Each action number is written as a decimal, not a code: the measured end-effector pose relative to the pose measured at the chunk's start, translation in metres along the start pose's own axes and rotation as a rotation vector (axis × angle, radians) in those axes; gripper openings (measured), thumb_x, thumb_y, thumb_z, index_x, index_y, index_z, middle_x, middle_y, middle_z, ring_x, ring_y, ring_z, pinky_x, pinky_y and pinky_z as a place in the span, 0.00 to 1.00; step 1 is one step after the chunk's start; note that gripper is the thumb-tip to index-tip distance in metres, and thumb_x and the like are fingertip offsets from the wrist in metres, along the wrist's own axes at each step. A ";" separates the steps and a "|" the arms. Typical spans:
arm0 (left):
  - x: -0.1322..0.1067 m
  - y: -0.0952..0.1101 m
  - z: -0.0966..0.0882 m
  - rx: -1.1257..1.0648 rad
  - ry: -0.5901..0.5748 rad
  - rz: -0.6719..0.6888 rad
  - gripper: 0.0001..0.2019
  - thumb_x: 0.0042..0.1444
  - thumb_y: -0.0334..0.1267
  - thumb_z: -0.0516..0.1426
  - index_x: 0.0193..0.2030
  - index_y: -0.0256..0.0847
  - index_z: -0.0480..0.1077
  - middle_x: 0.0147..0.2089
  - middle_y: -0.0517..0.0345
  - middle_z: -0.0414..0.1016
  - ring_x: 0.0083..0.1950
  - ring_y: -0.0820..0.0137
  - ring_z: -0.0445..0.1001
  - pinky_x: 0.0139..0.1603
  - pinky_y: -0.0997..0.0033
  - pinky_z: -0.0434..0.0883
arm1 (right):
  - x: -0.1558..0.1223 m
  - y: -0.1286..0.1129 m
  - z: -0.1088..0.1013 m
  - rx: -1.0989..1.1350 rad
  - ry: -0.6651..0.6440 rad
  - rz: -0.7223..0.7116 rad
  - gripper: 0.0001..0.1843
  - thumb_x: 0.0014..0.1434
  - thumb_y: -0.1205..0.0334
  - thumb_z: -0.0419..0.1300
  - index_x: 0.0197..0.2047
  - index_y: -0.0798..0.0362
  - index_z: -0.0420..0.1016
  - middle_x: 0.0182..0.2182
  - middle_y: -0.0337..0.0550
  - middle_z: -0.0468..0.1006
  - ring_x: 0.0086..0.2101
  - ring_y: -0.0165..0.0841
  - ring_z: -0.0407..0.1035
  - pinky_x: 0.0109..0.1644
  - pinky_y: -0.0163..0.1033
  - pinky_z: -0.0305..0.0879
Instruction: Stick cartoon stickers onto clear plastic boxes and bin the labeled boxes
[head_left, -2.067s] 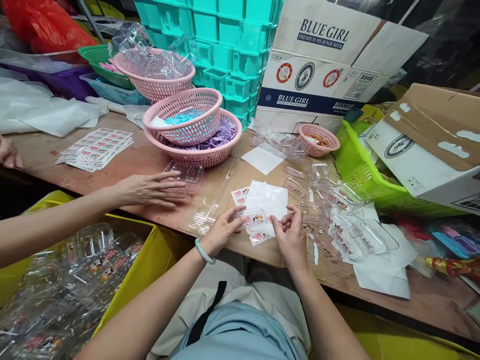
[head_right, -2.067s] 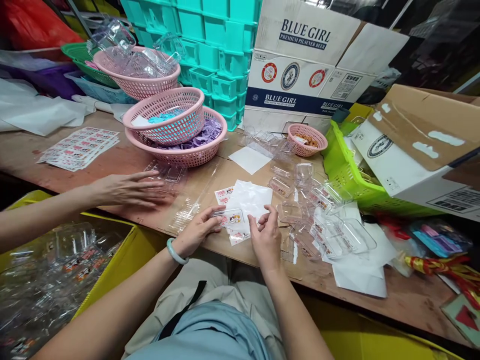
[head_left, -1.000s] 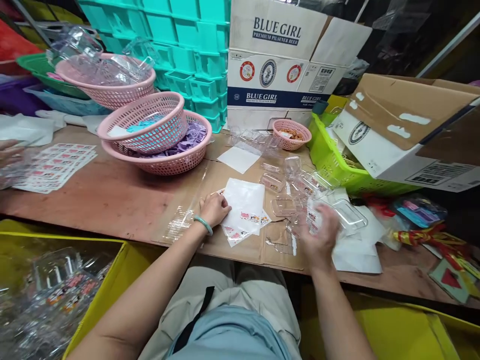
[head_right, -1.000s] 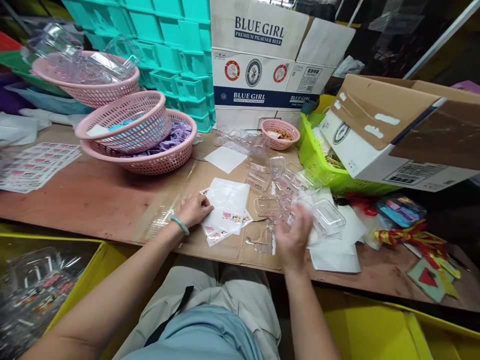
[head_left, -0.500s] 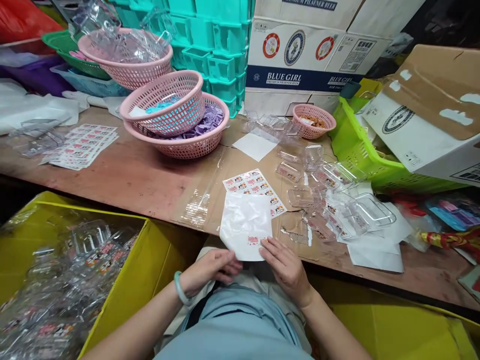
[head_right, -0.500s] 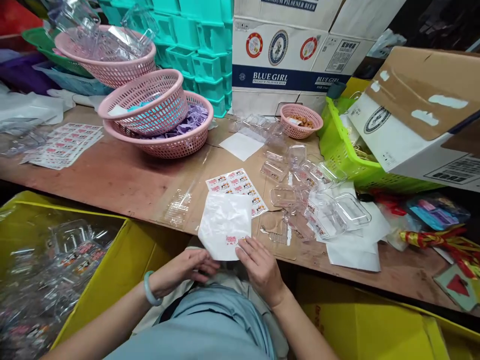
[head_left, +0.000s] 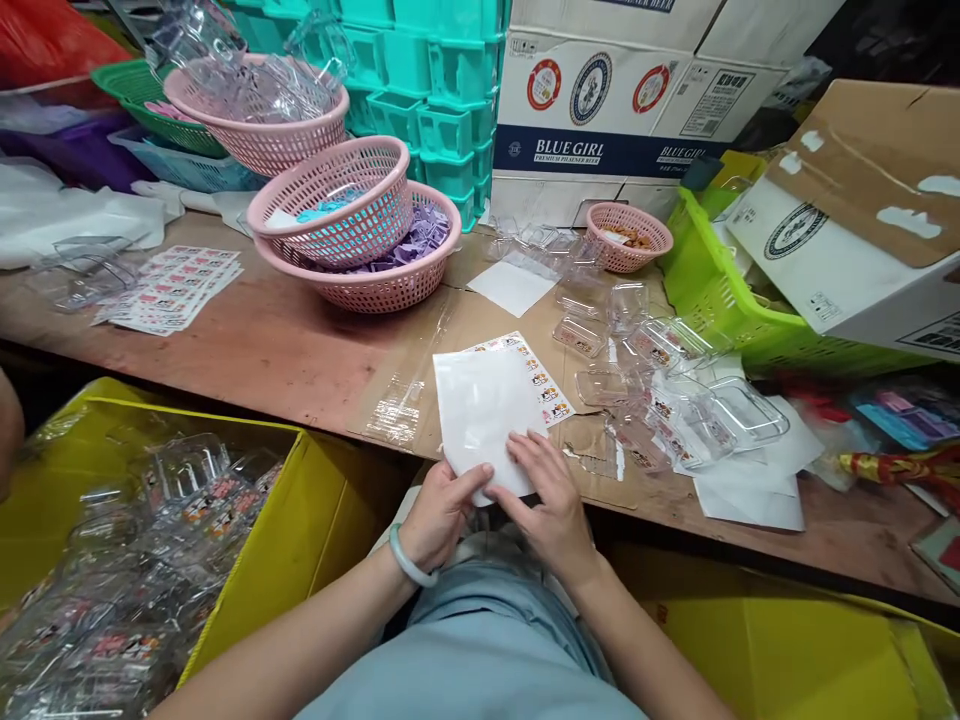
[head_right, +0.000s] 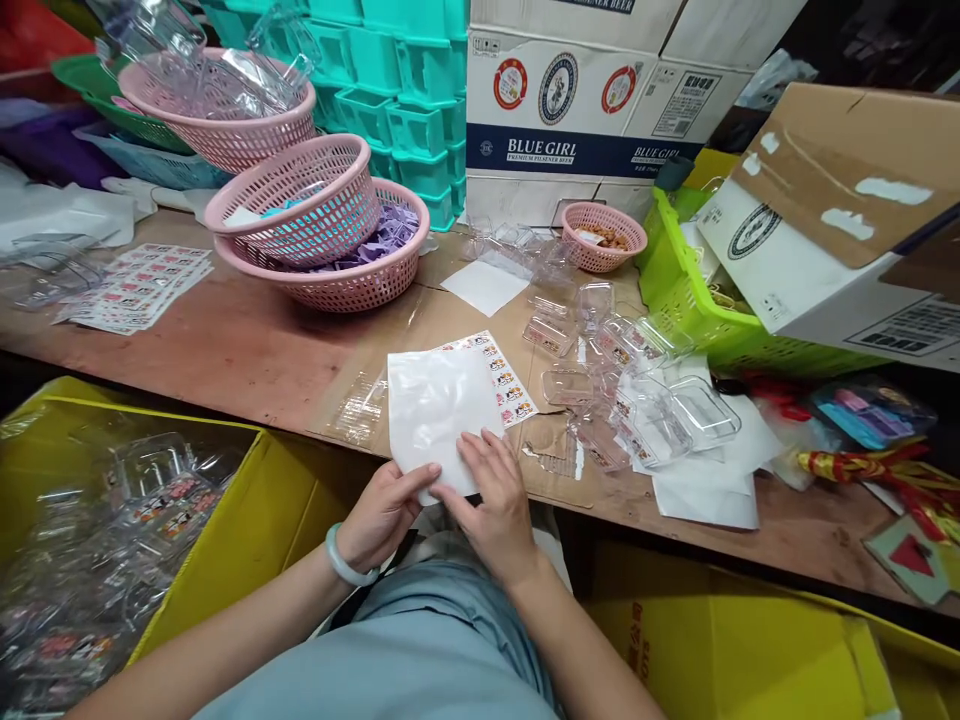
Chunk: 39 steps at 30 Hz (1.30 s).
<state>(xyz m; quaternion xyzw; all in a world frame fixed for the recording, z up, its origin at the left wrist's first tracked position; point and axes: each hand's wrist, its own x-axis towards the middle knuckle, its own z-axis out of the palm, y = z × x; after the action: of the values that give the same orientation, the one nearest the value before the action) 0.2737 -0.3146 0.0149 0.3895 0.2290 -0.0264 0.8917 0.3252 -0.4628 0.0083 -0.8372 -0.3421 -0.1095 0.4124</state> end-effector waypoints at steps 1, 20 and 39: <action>0.003 0.001 0.002 -0.002 0.000 0.001 0.23 0.45 0.40 0.68 0.48 0.35 0.76 0.49 0.47 0.79 0.54 0.59 0.75 0.59 0.63 0.68 | 0.002 0.001 0.007 0.016 0.018 0.013 0.22 0.58 0.59 0.63 0.57 0.48 0.72 0.52 0.47 0.77 0.55 0.45 0.68 0.61 0.58 0.64; 0.033 -0.001 0.005 0.192 -0.156 0.142 0.18 0.52 0.40 0.63 0.48 0.35 0.76 0.51 0.49 0.78 0.55 0.58 0.74 0.61 0.60 0.66 | 0.016 0.023 0.007 0.386 0.129 0.416 0.15 0.57 0.53 0.63 0.46 0.50 0.81 0.48 0.47 0.80 0.52 0.44 0.72 0.61 0.54 0.65; 0.037 0.006 0.018 0.248 -0.190 0.154 0.19 0.48 0.40 0.64 0.47 0.35 0.77 0.49 0.49 0.79 0.53 0.57 0.74 0.61 0.59 0.65 | 0.015 0.031 0.007 0.075 0.170 0.120 0.09 0.60 0.62 0.60 0.43 0.45 0.80 0.42 0.42 0.82 0.46 0.39 0.76 0.66 0.57 0.53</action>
<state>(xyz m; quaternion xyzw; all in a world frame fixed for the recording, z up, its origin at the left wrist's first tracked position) 0.3145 -0.3181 0.0136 0.5086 0.1085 -0.0228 0.8538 0.3563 -0.4631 -0.0078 -0.8279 -0.2590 -0.1425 0.4766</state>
